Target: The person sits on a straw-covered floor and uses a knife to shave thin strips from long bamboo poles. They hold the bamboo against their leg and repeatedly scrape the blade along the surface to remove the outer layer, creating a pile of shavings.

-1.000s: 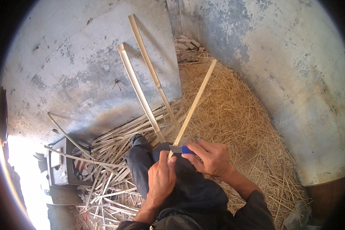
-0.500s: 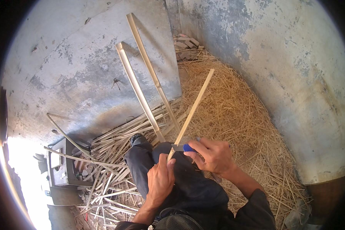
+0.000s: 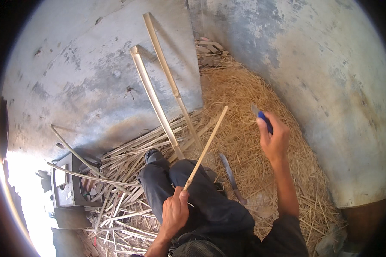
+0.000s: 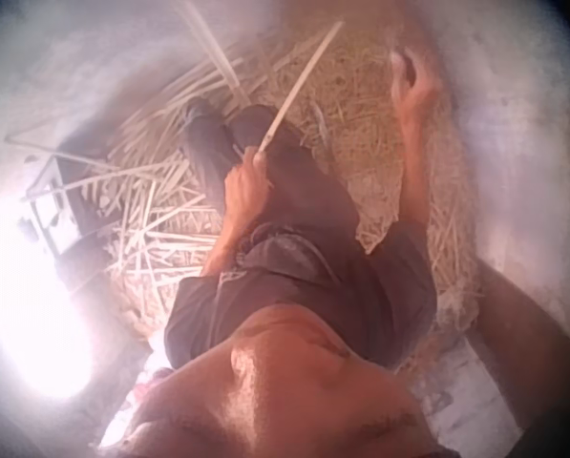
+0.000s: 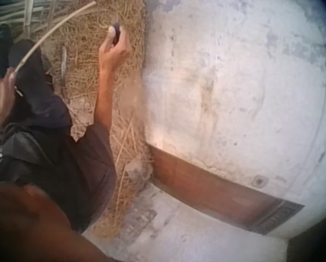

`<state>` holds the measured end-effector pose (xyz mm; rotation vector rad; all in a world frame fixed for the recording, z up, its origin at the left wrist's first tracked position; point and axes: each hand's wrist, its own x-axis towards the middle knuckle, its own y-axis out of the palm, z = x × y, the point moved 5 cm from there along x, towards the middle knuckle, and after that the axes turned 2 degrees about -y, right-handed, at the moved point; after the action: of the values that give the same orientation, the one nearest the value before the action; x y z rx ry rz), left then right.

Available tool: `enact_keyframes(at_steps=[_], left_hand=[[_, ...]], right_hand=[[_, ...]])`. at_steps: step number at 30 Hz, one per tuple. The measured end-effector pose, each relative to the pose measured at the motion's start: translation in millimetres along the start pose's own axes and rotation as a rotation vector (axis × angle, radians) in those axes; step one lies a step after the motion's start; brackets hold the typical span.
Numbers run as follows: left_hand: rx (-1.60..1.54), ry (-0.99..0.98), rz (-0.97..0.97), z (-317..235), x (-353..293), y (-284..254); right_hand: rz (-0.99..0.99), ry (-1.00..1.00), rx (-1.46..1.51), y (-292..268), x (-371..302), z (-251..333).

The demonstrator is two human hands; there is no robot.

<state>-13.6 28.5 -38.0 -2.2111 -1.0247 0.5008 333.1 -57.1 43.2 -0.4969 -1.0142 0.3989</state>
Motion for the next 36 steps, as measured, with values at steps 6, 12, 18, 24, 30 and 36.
enact_keyframes(at_steps=[6, 12, 18, 24, 30, 36], left_hand=[[-0.079, 0.040, 0.010, -16.4, 19.5, -11.9], [-0.098, 0.053, 0.023, -32.4, 26.3, -15.3], [-0.016, 0.102, -0.071, -39.1, 26.3, -9.6], [-0.008, 0.105, -0.077, -39.5, 27.2, -7.8], [0.003, 0.117, -0.075, -37.4, 24.9, -8.2], [0.036, 0.102, -0.034, -30.8, 13.2, -5.9]], right_hand=[[0.300, -0.114, 0.310, 35.7, -60.2, 79.8], [0.415, -0.212, 0.316, 43.3, -86.8, 112.6], [0.401, -0.248, 0.284, 41.1, -85.8, 115.2], [0.394, -0.274, 0.240, 40.0, -81.7, 113.8], [0.400, -0.297, 0.203, 39.2, -80.9, 114.6], [0.100, -0.126, 0.201, 40.1, -64.3, 69.3]])
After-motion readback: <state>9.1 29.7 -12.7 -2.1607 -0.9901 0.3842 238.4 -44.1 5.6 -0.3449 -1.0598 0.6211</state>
